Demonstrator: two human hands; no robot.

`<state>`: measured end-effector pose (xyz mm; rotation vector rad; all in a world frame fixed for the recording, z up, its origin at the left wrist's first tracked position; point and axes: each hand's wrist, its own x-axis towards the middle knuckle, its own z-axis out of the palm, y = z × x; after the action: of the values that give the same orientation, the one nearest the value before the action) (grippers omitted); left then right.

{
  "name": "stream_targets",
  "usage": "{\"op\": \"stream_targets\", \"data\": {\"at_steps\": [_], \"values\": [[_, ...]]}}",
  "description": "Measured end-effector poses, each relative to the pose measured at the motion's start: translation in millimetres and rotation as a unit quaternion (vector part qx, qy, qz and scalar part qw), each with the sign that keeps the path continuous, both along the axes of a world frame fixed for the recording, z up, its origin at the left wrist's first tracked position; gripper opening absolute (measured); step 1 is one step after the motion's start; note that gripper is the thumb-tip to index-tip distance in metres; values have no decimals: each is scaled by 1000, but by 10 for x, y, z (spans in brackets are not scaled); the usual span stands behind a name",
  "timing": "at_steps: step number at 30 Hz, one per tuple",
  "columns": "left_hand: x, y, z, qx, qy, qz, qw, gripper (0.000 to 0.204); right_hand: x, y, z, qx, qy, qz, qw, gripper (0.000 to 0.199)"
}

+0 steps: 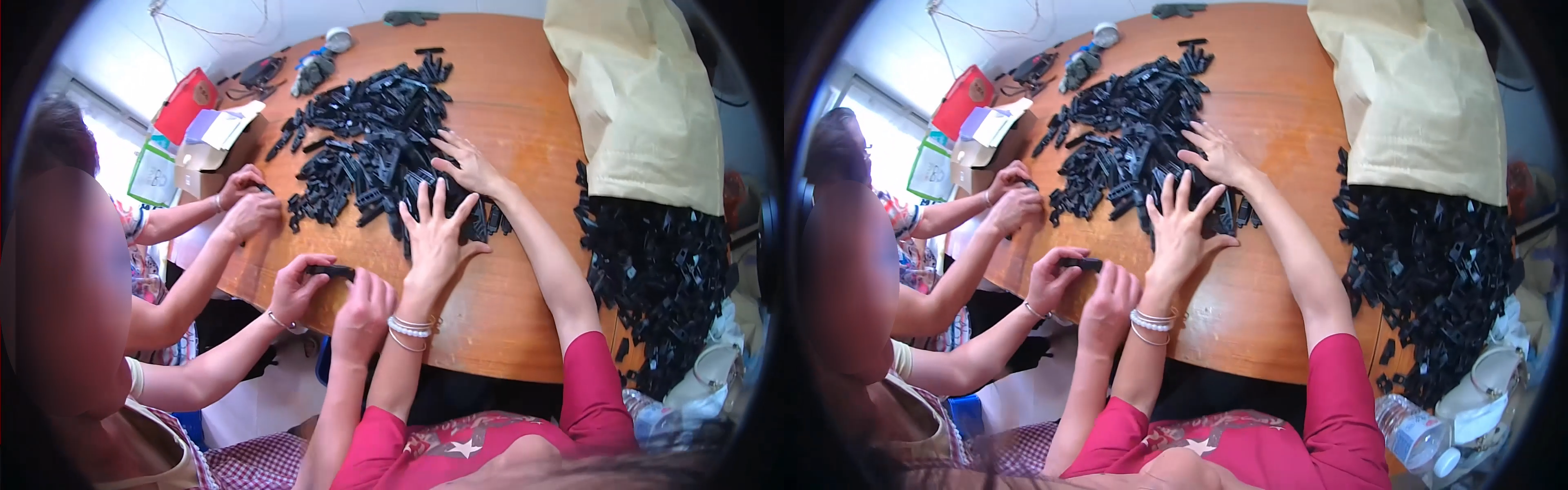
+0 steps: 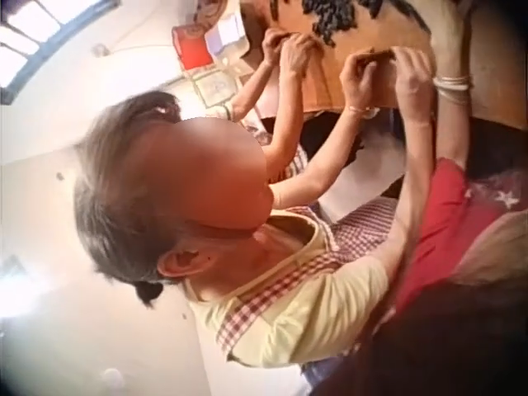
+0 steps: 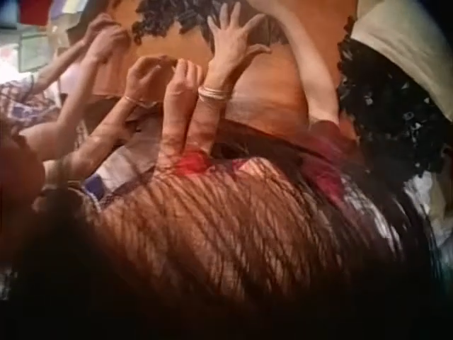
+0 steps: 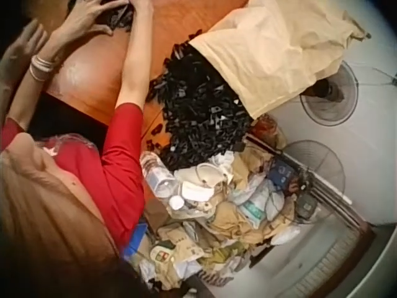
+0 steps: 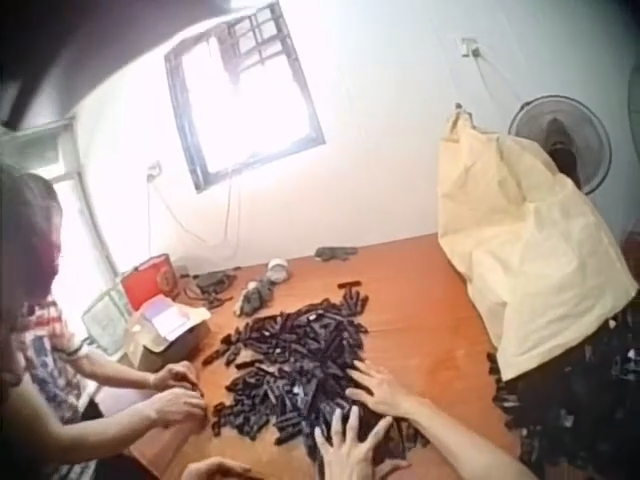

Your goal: Assembling small black plastic buckle components at a workbench.

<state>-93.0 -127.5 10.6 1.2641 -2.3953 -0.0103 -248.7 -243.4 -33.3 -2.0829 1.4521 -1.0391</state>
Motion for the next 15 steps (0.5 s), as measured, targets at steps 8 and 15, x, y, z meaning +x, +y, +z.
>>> {"op": "stream_targets", "data": {"at_steps": [8, 15], "values": [[208, 683, -8, 54, 55, -80, 994, 81, -3, 1072, 146, 36, -36, -24, 998, 41], [127, 888, 63, -27, 216, -135, 967, 62, -1090, 2436, 374, -248, 199, -574, 755, 8]]}}
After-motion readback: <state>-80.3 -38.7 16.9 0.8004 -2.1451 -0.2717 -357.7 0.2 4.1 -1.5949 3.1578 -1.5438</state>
